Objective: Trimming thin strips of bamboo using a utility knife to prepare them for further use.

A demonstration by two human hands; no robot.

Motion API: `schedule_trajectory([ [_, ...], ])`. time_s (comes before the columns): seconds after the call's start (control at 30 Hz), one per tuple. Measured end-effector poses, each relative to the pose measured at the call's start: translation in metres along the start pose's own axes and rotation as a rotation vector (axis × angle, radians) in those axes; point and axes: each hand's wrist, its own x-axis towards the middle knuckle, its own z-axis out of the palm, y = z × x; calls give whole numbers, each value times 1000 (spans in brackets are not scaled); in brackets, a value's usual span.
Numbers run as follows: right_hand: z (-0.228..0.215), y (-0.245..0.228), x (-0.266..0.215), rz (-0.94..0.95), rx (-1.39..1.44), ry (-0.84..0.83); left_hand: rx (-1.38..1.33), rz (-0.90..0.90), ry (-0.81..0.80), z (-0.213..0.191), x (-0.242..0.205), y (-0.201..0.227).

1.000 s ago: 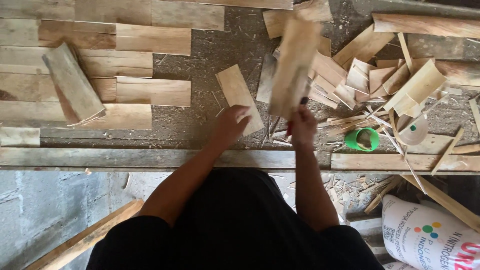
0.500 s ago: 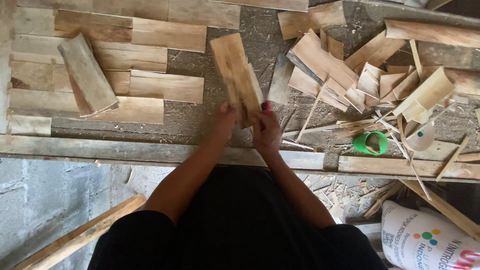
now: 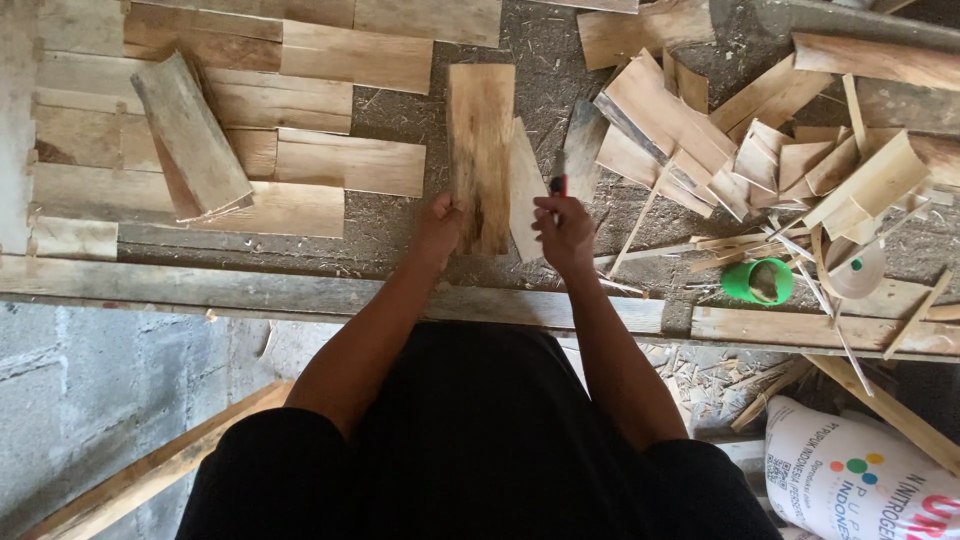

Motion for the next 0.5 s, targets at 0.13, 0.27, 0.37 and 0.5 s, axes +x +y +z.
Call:
schedule_trajectory([
  [0.13,14,7,-5,-82,-98,-115,17,-21,25,0,4,4],
  [0.27,29,-19,-17,-54,-648,-17,69,-47,105,0,5,8],
  [0.37,32,-24,-17,93,-876,-73,35,-69,112,-1,-1,18],
  [0.5,36,16,0,187,-1004,-32,30,-112,89,-2,1,23],
])
